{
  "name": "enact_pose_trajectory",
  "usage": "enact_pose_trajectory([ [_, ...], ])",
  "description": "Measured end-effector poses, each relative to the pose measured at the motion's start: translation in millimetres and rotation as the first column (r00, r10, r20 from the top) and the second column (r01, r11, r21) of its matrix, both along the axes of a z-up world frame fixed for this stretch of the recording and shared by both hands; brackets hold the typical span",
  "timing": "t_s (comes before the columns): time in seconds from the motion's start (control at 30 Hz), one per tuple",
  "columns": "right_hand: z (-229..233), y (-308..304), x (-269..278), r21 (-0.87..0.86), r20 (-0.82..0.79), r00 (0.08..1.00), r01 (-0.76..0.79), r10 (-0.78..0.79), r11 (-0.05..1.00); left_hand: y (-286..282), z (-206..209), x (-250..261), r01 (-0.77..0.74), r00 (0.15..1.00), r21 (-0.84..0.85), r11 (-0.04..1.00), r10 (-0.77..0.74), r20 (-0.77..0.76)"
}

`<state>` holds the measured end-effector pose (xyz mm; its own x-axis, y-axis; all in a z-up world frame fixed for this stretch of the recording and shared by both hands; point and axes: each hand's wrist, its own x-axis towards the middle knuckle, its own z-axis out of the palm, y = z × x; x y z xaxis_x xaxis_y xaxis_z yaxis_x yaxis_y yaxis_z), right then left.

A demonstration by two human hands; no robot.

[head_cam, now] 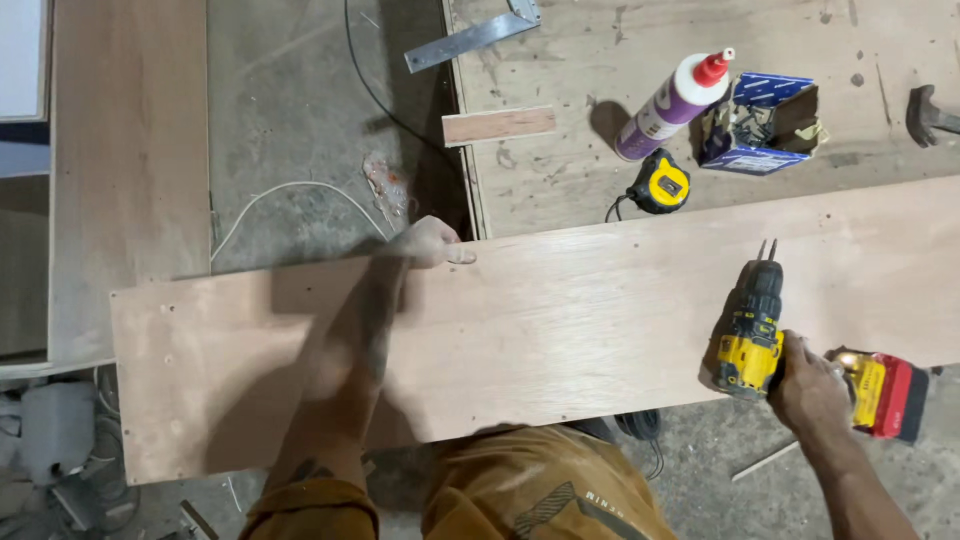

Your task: The person assembles a wooden structure by drilling screws into a board and using an angle grinder to sand or cut pieces of wood in a workshop.

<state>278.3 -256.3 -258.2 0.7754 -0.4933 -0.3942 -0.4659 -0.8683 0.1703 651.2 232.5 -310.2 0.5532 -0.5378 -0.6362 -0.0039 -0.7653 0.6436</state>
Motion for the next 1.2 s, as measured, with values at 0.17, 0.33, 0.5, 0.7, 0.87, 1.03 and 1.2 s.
enact_pose_trajectory([
  [0.17,11,114,13,0.092,0.082,0.994,0.067,-0.075,0.993,-4,-5,0,-0.013,0.999,0.095,0.995,0.008,0.053],
  [0.33,-17,191,14,0.093,0.092,0.991,-0.101,0.092,0.991,4,40,-30,-0.106,0.97,0.157,0.982,0.068,0.232],
  [0.5,-19,250,28,0.201,0.072,0.989,-0.138,0.125,0.97,31,-34,-81,-0.047,0.524,-0.088,0.995,0.099,0.846],
  [0.7,-23,264,35,0.208,-0.015,0.997,-0.066,0.071,0.976,135,-23,-84,-0.185,0.592,0.299,0.936,-0.137,0.794],
  [0.87,-28,262,35,0.163,-0.062,0.994,-0.082,0.093,0.983,206,-14,-91,-0.507,0.652,0.264,0.82,0.164,0.741],
  [1.03,-19,271,36,0.063,0.057,0.966,-0.257,0.254,0.964,174,-35,-100,-0.609,0.515,0.239,0.757,0.148,0.844],
  [1.2,-43,264,28,0.018,-0.051,0.98,-0.189,0.19,0.982,104,-10,-93,-0.371,0.647,0.274,0.887,0.035,0.762],
])
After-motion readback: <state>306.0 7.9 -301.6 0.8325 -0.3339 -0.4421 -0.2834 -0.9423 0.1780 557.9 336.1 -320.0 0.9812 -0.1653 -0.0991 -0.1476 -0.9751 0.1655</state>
